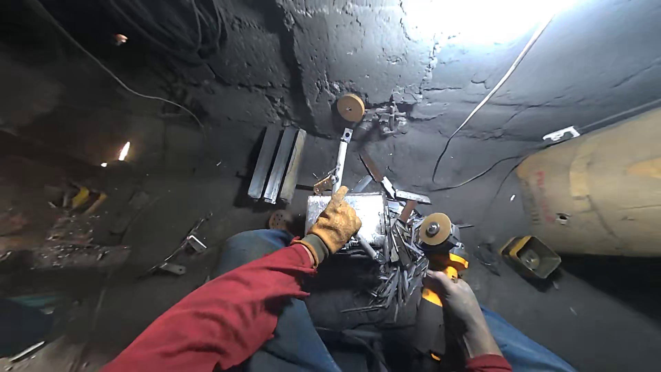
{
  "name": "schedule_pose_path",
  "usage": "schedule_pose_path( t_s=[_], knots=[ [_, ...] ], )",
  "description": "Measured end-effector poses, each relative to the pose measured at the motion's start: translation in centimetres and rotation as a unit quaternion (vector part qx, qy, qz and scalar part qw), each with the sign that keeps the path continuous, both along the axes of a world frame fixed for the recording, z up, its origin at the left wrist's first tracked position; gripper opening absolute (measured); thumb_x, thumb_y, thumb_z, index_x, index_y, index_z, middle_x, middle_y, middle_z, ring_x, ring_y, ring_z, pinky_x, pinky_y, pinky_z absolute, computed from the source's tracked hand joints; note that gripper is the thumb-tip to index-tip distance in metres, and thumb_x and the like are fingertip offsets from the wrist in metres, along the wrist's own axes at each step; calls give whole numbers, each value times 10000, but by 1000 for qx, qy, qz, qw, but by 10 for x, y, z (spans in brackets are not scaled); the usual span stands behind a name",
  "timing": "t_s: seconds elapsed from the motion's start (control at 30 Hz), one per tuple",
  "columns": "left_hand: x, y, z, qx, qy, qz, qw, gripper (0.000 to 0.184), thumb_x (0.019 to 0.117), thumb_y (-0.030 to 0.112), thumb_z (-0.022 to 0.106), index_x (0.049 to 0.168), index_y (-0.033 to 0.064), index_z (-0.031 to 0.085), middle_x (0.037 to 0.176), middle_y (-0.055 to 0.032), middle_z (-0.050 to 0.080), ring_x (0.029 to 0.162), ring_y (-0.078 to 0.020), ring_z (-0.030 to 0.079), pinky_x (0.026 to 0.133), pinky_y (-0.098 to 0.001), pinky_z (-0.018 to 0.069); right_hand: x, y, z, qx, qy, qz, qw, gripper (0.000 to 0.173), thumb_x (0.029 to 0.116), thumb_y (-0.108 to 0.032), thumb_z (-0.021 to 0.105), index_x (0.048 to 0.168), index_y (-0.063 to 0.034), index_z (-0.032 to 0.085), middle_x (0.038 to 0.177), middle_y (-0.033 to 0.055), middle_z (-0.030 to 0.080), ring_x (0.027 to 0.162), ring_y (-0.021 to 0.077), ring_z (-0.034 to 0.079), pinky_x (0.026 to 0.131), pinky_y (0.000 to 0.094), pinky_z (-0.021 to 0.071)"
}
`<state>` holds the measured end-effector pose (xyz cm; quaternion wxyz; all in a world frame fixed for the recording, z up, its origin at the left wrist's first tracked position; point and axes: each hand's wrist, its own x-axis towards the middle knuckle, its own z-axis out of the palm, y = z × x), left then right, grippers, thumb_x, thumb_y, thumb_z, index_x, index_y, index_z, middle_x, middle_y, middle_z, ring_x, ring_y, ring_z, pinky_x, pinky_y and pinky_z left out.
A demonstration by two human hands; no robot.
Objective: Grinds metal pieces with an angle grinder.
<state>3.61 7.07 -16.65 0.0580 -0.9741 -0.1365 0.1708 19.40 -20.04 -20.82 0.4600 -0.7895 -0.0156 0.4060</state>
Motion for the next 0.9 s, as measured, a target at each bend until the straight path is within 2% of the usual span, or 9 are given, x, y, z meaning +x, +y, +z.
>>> schedule_pose_path(
  t_s=[0.13, 0.2, 0.3, 0.43, 0.5, 0.57, 0.67, 0.77, 0.9],
  knots=[
    [0, -3, 3, 0, 2, 15, 1000, 150, 958, 86, 629, 1040, 72, 754, 997, -144, 739, 1072, -362, 683, 1257, -648, 174, -2, -3, 4, 23, 1, -8, 1000, 398, 806, -329, 773, 1013, 5, 710, 786, 87, 734, 710, 180, 725, 675, 375, 620],
    [1, -4, 11, -22, 9, 42, 999, 150, 934, 122, 678, 1057, 78, 752, 1031, -150, 734, 1096, -374, 668, 1256, -657, 158, -2, -4, 4, 24, 3, -9, 1000, 431, 791, -327, 772, 1050, 9, 699, 806, 90, 739, 726, 181, 731, 688, 376, 625],
    [4, -5, 18, -77, 28, 121, 989, 358, 804, 294, 811, 1125, 147, 748, 1139, -115, 725, 1196, -366, 628, 1255, -668, 111, -1, -7, 6, 24, 2, -7, 1000, 410, 801, -324, 769, 1031, 9, 707, 808, 96, 745, 731, 184, 738, 695, 381, 630],
    [5, -7, 26, -106, 18, 210, 972, 475, 747, 407, 856, 1139, 161, 748, 1133, -122, 727, 1192, -369, 632, 1241, -664, 179, 0, -8, 17, 45, 9, -22, 999, 333, 847, -254, 752, 1034, 17, 700, 811, 107, 745, 734, 187, 741, 700, 373, 638],
    [5, -5, 27, -98, 27, 231, 968, 504, 761, 472, 832, 1159, 177, 741, 1123, -120, 731, 1159, -365, 650, 1213, -663, 248, 2, -7, 24, 16, -2, -8, 1000, 257, 932, -231, 721, 1027, 8, 714, 815, 95, 742, 749, 169, 729, 726, 373, 621],
    [5, -5, 26, -82, 34, 245, 966, 549, 756, 592, 793, 1133, 196, 746, 1063, -112, 743, 1088, -354, 678, 1153, -663, 341, -1, -10, 27, -7, -7, -3, 1000, 252, 970, -252, 704, 1047, -12, 728, 842, 85, 735, 777, 164, 707, 755, 397, 596],
    [6, -4, 27, -68, 33, 260, 963, 626, 758, 683, 741, 1152, 196, 738, 1057, -136, 743, 1074, -382, 677, 1077, -665, 411, -3, -10, 26, 26, -15, -18, 999, 265, 920, -288, 720, 1053, -59, 722, 849, 36, 739, 771, 110, 708, 747, 343, 602],
    [7, -3, 25, -64, 25, 268, 961, 679, 764, 705, 718, 1178, 167, 729, 1101, -174, 727, 1115, -411, 656, 1074, -671, 408, -7, -11, 31, 49, 3, -37, 998, 289, 891, -347, 746, 1051, -108, 717, 839, 6, 730, 742, 91, 698, 697, 317, 603],
    [14, -3, 23, -56, 26, 274, 960, 687, 757, 714, 716, 1161, 158, 730, 1094, -170, 724, 1104, -401, 658, 1077, -656, 406, -3, -6, 30, 84, 17, -69, 994, 228, 909, -213, 725, 1067, -48, 712, 843, 45, 745, 752, 112, 719, 717, 317, 618]
  ],
)
